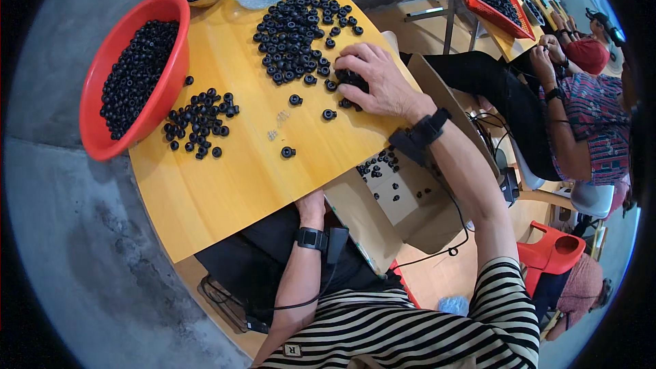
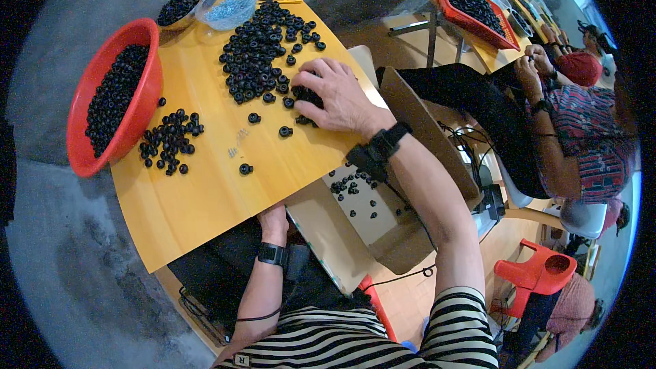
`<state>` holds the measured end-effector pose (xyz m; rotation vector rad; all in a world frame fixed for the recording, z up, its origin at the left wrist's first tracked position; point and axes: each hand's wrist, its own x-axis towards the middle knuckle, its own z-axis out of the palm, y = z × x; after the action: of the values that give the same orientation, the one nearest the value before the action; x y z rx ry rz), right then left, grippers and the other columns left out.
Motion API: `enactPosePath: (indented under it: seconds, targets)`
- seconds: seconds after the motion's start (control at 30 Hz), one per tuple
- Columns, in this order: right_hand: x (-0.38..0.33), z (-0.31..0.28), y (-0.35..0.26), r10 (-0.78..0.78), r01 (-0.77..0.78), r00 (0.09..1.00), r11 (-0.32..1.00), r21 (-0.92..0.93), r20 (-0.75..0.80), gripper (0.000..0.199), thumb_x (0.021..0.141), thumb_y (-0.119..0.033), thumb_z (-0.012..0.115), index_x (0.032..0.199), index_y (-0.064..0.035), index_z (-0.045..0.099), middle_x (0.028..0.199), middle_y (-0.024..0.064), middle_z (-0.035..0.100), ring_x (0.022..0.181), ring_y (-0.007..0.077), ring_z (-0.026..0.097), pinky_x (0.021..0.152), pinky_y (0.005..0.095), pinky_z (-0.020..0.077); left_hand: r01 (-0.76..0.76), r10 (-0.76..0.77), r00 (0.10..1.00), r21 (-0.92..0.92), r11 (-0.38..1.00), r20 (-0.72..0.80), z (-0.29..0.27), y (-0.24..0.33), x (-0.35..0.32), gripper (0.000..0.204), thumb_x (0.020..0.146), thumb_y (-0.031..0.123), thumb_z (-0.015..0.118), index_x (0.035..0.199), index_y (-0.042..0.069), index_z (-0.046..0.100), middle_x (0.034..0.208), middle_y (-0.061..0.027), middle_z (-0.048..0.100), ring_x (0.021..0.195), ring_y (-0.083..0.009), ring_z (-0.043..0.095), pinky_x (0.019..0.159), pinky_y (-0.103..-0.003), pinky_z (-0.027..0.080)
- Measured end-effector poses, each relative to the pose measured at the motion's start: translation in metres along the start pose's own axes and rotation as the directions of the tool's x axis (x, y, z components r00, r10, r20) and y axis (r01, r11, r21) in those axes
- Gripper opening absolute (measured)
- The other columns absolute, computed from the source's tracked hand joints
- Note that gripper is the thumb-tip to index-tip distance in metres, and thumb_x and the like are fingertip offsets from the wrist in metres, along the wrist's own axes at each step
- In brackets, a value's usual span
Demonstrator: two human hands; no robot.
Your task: Sorting small black circular components on a table and placing them into a cardboard box.
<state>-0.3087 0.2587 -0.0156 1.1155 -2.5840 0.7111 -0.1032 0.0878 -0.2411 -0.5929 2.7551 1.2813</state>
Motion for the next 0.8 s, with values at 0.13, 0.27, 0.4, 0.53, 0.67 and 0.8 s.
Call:
enactPosePath:
  seconds: [0.13, 0.27, 0.4, 0.53, 0.67, 0.8]
  targets:
    - [-0.026, -0.014, -0.025, -0.008, 0.008, 1.000, 1.000, 0.010, -0.003, 0.029, 0.080, -0.025, 0.066, 0.105, -0.0105, 0.061, 0.113, 0.0101, 0.057, 0.112, 0.0321, 0.050, 0.098, 0.0454, 0.0378, -0.014, 0.013, 0.999, -0.039, 0.999, -0.039, 0.005, -0.012, 0.003, 0.040, 0.098, 0.021, 0.048, 0.132, 0.001, 0.053, 0.136, -0.0179, 0.055, 0.128, -0.0352, 0.047, 0.106, -0.044, 0.037]
    - [-0.062, -0.028, -0.039, 0.002, -0.002, 1.000, 1.000, 0.025, 0.011, 0.030, 0.078, -0.023, 0.067, 0.104, -0.0092, 0.061, 0.112, 0.0112, 0.056, 0.110, 0.0323, 0.050, 0.098, 0.0452, 0.0373, -0.118, 0.127, 0.985, 0.080, 0.990, -0.117, 0.007, -0.009, 0.005, 0.041, 0.099, 0.021, 0.048, 0.134, 0.001, 0.051, 0.138, -0.0178, 0.053, 0.128, -0.0355, 0.046, 0.108, -0.041, 0.035]
    - [-0.100, -0.043, -0.056, 0.050, -0.052, 0.998, 0.998, 0.041, 0.040, 0.029, 0.076, -0.017, 0.069, 0.102, -0.0094, 0.060, 0.114, 0.0110, 0.055, 0.114, 0.0324, 0.050, 0.098, 0.0458, 0.0382, -0.035, -0.001, 0.992, -0.282, 0.959, -0.125, 0.003, 0.002, 0.007, 0.042, 0.100, 0.024, 0.048, 0.134, -0.001, 0.050, 0.138, -0.0178, 0.053, 0.129, -0.0354, 0.046, 0.107, -0.040, 0.036]
    - [-0.125, -0.058, -0.070, 0.053, -0.052, 0.996, 0.999, -0.013, 0.070, 0.028, 0.072, -0.014, 0.071, 0.097, -0.0089, 0.060, 0.114, 0.0102, 0.055, 0.113, 0.0327, 0.050, 0.098, 0.0474, 0.0385, -0.004, -0.023, 0.995, -0.267, 0.964, -0.099, 0.000, 0.005, 0.008, 0.043, 0.099, 0.025, 0.050, 0.133, 0.000, 0.052, 0.137, -0.0178, 0.054, 0.128, -0.0349, 0.048, 0.106, -0.040, 0.037]
    - [-0.129, -0.068, -0.076, 0.016, -0.013, 0.990, 1.000, -0.017, 0.141, 0.022, 0.072, -0.013, 0.071, 0.091, -0.0070, 0.060, 0.107, 0.0103, 0.057, 0.103, 0.0304, 0.055, 0.091, 0.0438, 0.0421, 0.041, -0.065, 0.994, -0.251, 0.967, -0.087, -0.003, 0.010, 0.006, 0.043, 0.098, 0.027, 0.052, 0.132, 0.000, 0.053, 0.136, -0.0179, 0.055, 0.127, -0.0343, 0.049, 0.105, -0.040, 0.038]
    - [-0.087, -0.061, -0.069, -0.052, 0.054, 0.998, 0.998, -0.042, 0.041, 0.020, 0.075, -0.014, 0.070, 0.091, -0.0061, 0.061, 0.100, 0.0098, 0.060, 0.092, 0.0282, 0.058, 0.081, 0.0391, 0.0449, 0.014, -0.036, 0.995, -0.239, 0.971, -0.092, -0.005, 0.021, -0.002, 0.043, 0.098, 0.027, 0.051, 0.131, 0.001, 0.054, 0.134, -0.0176, 0.057, 0.126, -0.0350, 0.049, 0.105, -0.041, 0.039]
